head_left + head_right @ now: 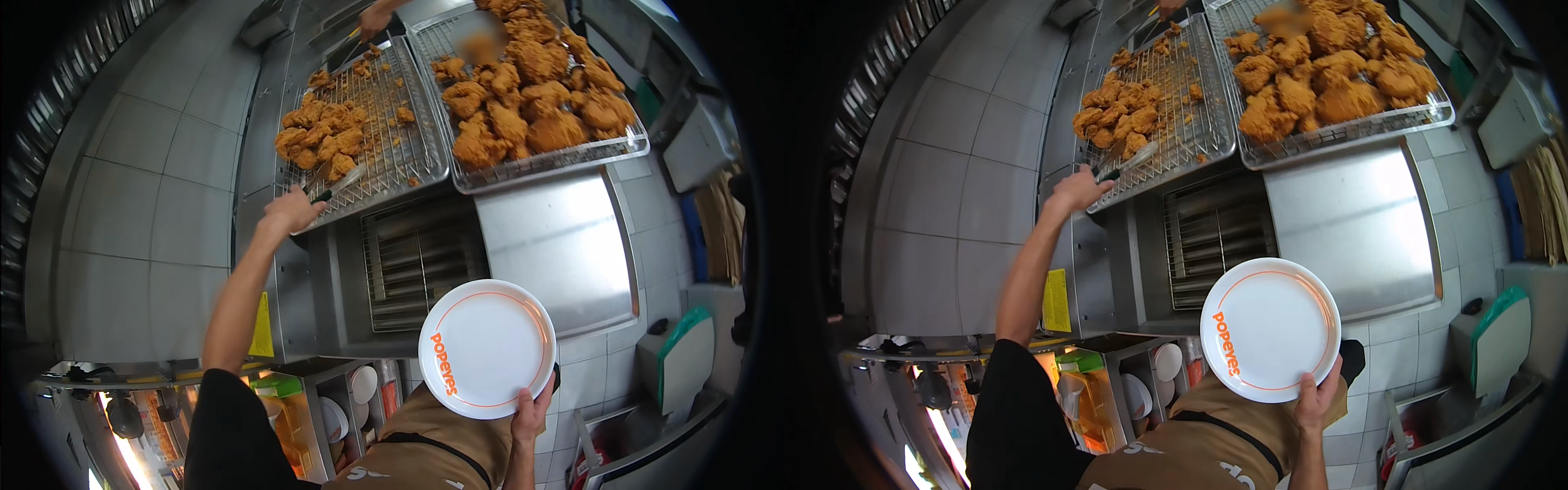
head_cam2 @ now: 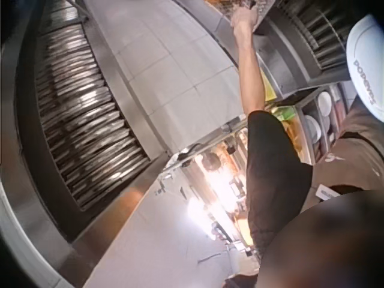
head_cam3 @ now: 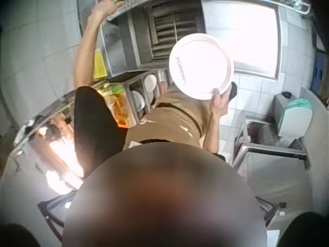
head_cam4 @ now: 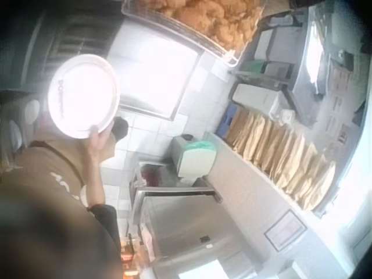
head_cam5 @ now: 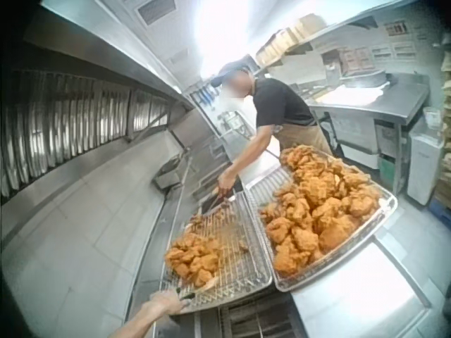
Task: The person assembles multiple fried chicken meals by placing fried chicken pieces onto plates using tongs, then scooping french fries into paper bags and placing them on trays. The person also adds small sauce cups and napkins to each tray before handing completed orders to a coworker.
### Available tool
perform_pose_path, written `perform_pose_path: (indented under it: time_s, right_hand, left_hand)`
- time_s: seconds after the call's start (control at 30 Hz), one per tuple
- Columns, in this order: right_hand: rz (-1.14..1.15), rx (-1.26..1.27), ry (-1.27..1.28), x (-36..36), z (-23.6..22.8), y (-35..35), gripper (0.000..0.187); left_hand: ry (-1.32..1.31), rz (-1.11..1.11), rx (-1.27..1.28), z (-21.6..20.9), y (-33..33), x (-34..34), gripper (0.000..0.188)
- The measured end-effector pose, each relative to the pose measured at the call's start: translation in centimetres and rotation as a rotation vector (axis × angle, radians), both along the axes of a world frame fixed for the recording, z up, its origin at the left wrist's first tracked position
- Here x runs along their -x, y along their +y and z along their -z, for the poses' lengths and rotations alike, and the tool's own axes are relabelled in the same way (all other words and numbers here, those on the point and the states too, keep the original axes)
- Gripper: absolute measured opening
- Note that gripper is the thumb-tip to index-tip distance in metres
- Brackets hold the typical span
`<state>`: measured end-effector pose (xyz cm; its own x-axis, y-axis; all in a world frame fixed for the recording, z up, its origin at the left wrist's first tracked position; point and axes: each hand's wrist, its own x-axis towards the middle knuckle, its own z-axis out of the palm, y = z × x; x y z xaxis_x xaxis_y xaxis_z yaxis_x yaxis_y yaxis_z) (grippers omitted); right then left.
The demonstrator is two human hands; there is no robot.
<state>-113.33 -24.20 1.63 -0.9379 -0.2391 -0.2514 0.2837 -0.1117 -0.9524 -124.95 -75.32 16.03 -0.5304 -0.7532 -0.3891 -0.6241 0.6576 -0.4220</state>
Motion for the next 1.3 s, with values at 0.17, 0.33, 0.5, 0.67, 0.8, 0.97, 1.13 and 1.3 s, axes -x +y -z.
perform_pose_path:
  time_s: [0.17, 0.33, 0.5, 0.67, 0.8, 0.97, 1.13, 1.3]
  right_hand:
    - [-0.020, -0.065, 0.009, 5.5, -0.9, -1.3, 0.054]
    - [-0.110, 0.002, -0.095, 10.7, 0.1, -0.1, 0.061]
    - [-0.220, 0.007, -0.157, 16.2, 0.3, 0.7, 0.056]
    - [-0.283, -0.035, -0.126, 18.7, -0.6, -0.6, 0.053]
    - [-0.284, -0.046, -0.131, 17.7, -0.9, -2.7, 0.053]
    - [-0.227, -0.013, -0.157, 15.1, -0.7, -6.4, 0.055]
    - [-0.340, 0.018, -0.103, 14.5, -1.5, -9.9, 0.057]
    - [-0.364, 0.055, -0.122, 15.0, -3.1, -14.1, 0.057]
  left_hand:
    - [0.057, -0.160, -0.060, -0.6, -2.2, -0.4, 0.065]
    - [0.482, -0.540, -0.257, -2.4, -8.6, -5.9, 0.054]
    - [0.484, -0.454, -0.209, -3.9, -10.8, -7.8, 0.059]
    - [0.246, -0.286, -0.025, -6.9, -11.3, -7.2, 0.066]
    - [0.306, -0.154, 0.097, -9.1, -13.1, -6.0, 0.060]
    - [0.287, 0.240, 0.349, -6.4, -16.1, -2.8, 0.055]
    - [0.401, 0.231, 0.135, -5.0, -20.9, -1.6, 0.047]
    - [0.713, -0.350, -0.472, -6.7, -23.1, -4.3, 0.035]
